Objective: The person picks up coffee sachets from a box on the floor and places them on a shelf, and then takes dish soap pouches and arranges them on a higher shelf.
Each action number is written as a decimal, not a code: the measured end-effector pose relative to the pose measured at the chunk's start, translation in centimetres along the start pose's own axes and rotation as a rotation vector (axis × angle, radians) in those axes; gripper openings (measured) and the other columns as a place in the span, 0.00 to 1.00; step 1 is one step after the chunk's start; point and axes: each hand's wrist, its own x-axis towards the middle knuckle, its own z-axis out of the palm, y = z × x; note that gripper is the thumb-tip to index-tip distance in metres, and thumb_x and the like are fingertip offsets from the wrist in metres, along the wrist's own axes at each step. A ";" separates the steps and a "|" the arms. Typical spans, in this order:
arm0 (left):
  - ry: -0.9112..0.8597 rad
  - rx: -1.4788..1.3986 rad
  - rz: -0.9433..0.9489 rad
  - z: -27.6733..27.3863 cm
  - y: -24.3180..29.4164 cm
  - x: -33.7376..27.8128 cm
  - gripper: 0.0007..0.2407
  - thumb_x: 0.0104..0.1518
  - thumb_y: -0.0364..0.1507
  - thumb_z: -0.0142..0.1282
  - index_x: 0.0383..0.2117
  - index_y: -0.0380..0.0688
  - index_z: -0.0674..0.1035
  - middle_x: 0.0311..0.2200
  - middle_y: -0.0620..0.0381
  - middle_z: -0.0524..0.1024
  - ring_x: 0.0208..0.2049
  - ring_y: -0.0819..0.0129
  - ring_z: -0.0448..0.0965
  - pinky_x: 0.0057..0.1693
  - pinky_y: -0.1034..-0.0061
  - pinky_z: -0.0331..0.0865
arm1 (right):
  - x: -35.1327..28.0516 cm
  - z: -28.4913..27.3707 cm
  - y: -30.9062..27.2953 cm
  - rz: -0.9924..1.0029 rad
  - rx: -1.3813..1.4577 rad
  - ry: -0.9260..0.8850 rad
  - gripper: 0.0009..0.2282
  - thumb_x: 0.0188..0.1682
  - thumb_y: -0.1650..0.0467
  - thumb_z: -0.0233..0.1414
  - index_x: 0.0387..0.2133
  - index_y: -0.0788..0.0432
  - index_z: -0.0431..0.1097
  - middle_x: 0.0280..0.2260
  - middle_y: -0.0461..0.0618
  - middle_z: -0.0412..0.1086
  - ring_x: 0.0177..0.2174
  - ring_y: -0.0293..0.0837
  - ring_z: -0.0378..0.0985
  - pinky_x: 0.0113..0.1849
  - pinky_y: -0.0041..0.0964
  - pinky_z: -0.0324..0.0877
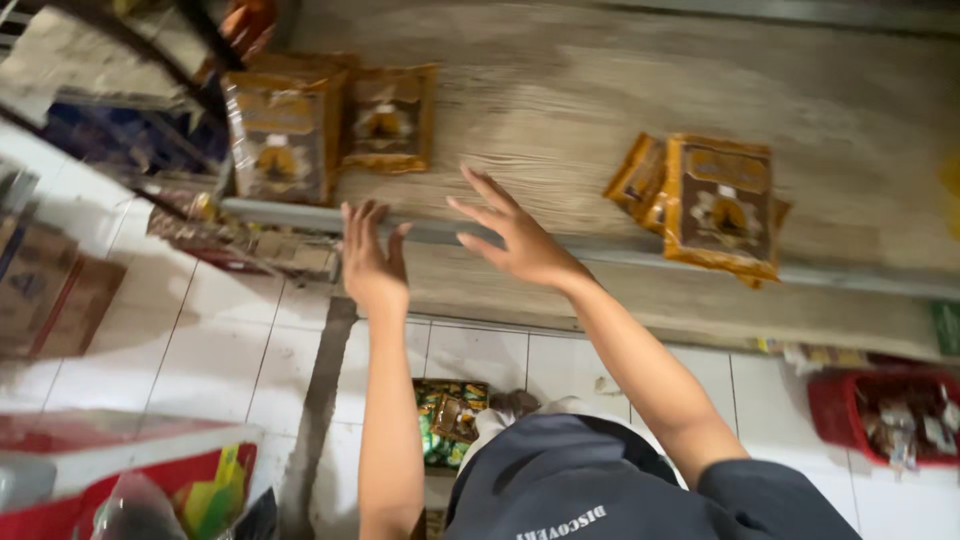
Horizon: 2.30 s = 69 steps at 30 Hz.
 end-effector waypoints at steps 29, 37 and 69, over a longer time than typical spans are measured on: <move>-0.681 -0.656 0.322 8.1 19.9 -5.1 0.11 0.62 0.30 0.58 0.44 0.38 0.86 0.63 0.46 0.67 0.62 0.44 0.62 0.64 0.58 0.57 | -19.2 -13.8 -2.1 0.662 0.519 0.975 0.31 0.46 0.75 0.61 0.65 0.59 0.61 0.42 0.48 0.74 0.28 0.31 0.69 0.23 0.25 0.63; -0.800 -1.310 -0.547 5.7 17.7 -4.7 0.16 0.63 0.32 0.58 0.53 0.40 0.73 0.46 0.49 0.79 0.47 0.70 0.79 0.53 0.76 0.73 | -16.2 -11.3 -5.1 0.458 0.572 0.754 0.35 0.47 0.77 0.58 0.69 0.56 0.52 0.48 0.48 0.73 0.36 0.32 0.71 0.28 0.24 0.65; -0.062 -0.194 -0.076 2.6 -2.2 0.5 0.30 0.70 0.32 0.41 0.73 0.40 0.41 0.75 0.48 0.29 0.76 0.54 0.34 0.75 0.50 0.39 | 8.9 4.6 0.5 0.255 0.499 0.675 0.33 0.58 0.54 0.52 0.71 0.52 0.47 0.68 0.59 0.56 0.62 0.53 0.66 0.61 0.51 0.64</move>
